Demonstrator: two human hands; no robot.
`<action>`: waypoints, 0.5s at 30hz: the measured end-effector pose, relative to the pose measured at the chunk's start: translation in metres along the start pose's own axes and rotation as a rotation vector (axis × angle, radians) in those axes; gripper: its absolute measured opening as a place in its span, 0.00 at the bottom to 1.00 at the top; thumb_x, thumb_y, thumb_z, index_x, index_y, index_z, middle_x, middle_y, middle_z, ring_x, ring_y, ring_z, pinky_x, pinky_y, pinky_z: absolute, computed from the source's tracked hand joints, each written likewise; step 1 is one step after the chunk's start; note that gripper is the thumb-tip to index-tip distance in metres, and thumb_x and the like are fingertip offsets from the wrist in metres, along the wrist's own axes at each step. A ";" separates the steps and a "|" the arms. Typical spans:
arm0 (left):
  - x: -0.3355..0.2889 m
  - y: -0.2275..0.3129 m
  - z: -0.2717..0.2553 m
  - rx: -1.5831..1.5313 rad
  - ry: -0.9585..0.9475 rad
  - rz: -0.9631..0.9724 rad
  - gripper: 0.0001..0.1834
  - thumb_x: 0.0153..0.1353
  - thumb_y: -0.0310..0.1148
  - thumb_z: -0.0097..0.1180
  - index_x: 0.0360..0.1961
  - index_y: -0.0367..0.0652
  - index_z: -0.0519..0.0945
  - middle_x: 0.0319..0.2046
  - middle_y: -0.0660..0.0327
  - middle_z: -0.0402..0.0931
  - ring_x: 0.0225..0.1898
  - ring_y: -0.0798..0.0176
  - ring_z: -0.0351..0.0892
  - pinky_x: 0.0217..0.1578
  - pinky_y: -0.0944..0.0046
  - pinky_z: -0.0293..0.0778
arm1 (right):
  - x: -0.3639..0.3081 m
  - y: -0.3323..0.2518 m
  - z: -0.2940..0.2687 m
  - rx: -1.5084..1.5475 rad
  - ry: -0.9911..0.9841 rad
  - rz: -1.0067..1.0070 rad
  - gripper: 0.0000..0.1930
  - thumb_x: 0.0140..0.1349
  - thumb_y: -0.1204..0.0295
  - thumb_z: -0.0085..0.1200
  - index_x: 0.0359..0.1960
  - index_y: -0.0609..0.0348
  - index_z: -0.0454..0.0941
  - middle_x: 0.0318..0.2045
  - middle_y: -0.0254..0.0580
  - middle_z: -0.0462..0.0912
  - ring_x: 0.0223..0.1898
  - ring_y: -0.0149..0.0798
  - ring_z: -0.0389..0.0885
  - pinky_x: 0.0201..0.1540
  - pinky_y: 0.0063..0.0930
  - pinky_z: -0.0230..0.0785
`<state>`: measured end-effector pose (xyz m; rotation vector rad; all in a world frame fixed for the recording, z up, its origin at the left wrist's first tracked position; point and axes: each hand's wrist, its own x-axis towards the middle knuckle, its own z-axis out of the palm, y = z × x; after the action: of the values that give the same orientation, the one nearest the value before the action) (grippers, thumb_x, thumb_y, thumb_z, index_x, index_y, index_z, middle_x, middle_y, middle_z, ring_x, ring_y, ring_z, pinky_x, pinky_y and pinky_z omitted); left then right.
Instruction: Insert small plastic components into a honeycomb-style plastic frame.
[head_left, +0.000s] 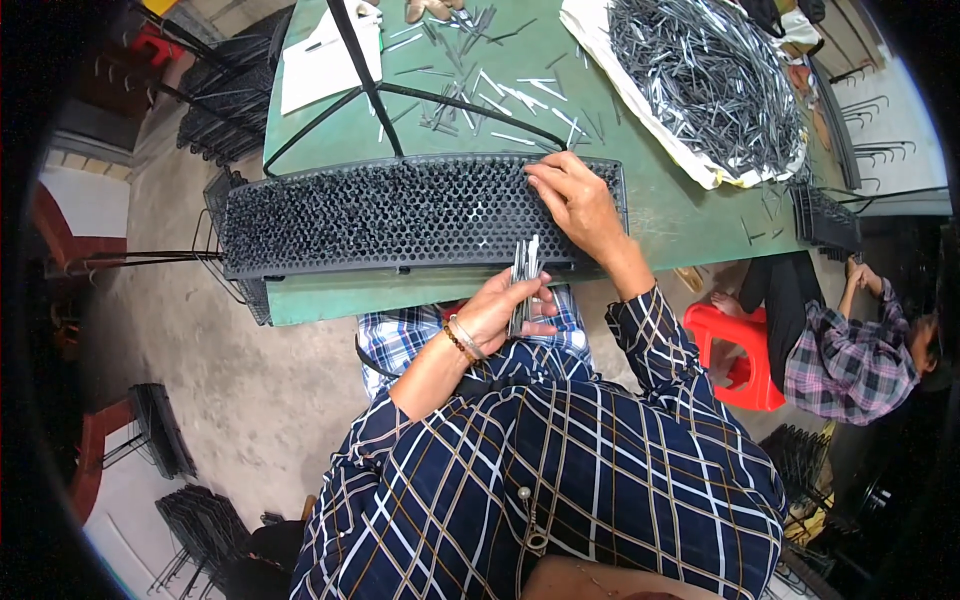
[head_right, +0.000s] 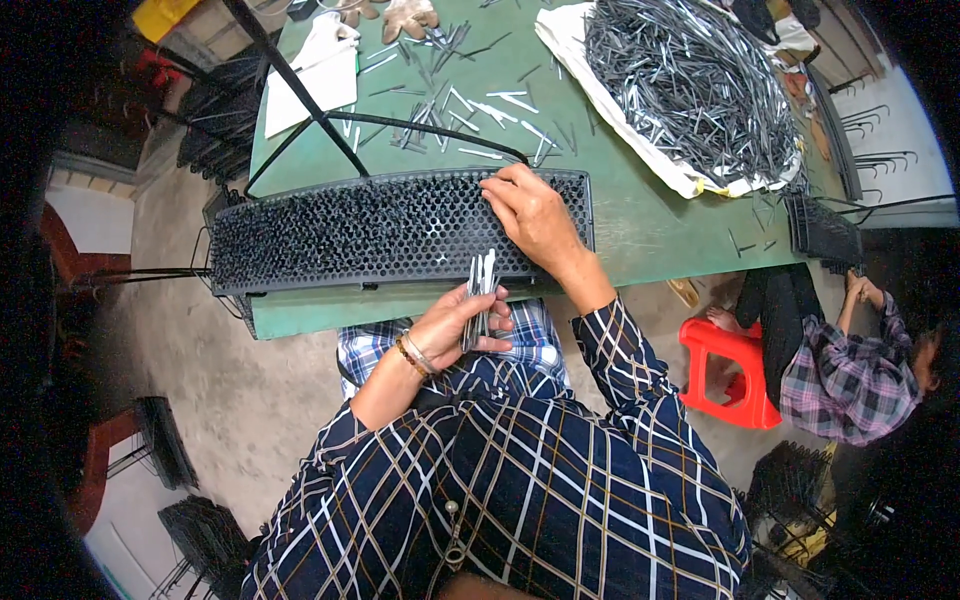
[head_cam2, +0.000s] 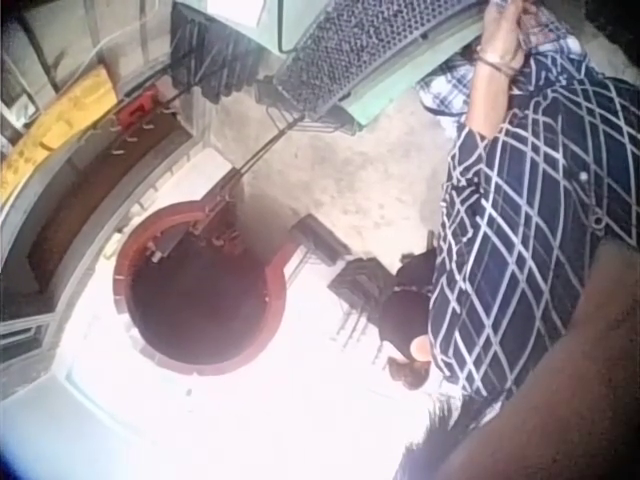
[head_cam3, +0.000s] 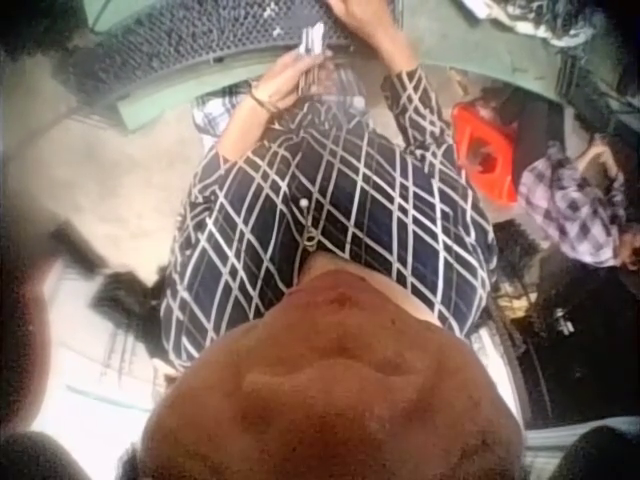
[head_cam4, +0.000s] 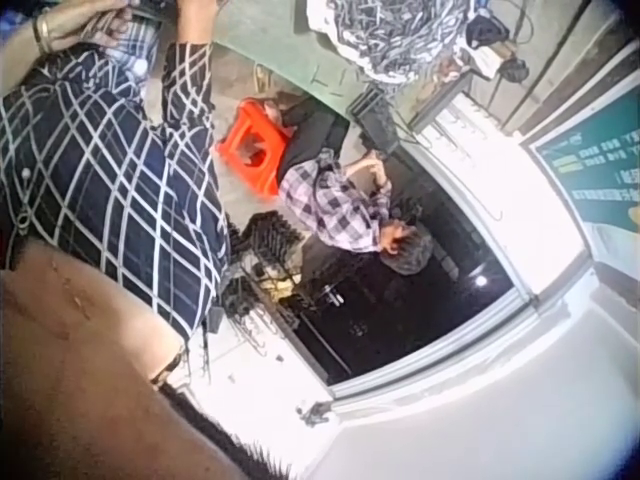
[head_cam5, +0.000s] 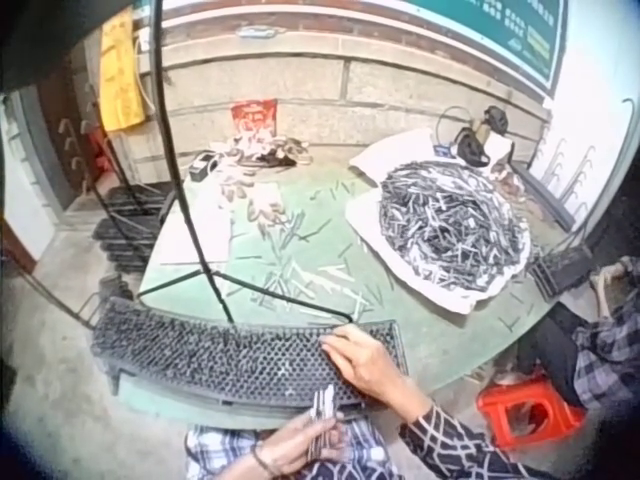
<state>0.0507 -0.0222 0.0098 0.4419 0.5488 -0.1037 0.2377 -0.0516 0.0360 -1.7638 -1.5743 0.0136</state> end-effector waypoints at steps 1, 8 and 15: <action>0.000 0.000 0.000 0.007 0.006 -0.004 0.11 0.64 0.33 0.48 0.45 0.40 0.72 0.34 0.60 0.74 0.35 0.66 0.77 0.36 0.62 0.79 | 0.000 0.001 0.000 -0.037 0.018 -0.022 0.08 0.55 0.77 0.55 0.37 0.62 0.79 0.34 0.45 0.77 0.33 0.44 0.78 0.35 0.30 0.71; 0.003 -0.003 -0.005 0.099 0.064 0.061 0.12 0.63 0.35 0.50 0.45 0.40 0.72 0.29 0.63 0.74 0.29 0.70 0.75 0.22 0.74 0.71 | -0.003 0.001 0.001 -0.202 0.009 -0.086 0.08 0.53 0.76 0.57 0.36 0.64 0.79 0.31 0.44 0.77 0.30 0.45 0.77 0.33 0.31 0.70; 0.004 -0.007 -0.007 0.102 0.049 0.157 0.12 0.63 0.33 0.51 0.45 0.40 0.71 0.28 0.62 0.74 0.24 0.73 0.71 0.16 0.76 0.65 | -0.001 -0.018 -0.013 0.108 -0.050 0.280 0.09 0.56 0.72 0.58 0.34 0.65 0.80 0.29 0.40 0.79 0.28 0.29 0.76 0.30 0.21 0.67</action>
<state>0.0493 -0.0252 0.0003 0.5866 0.5571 0.0299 0.2284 -0.0598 0.0542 -1.8957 -1.3227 0.2753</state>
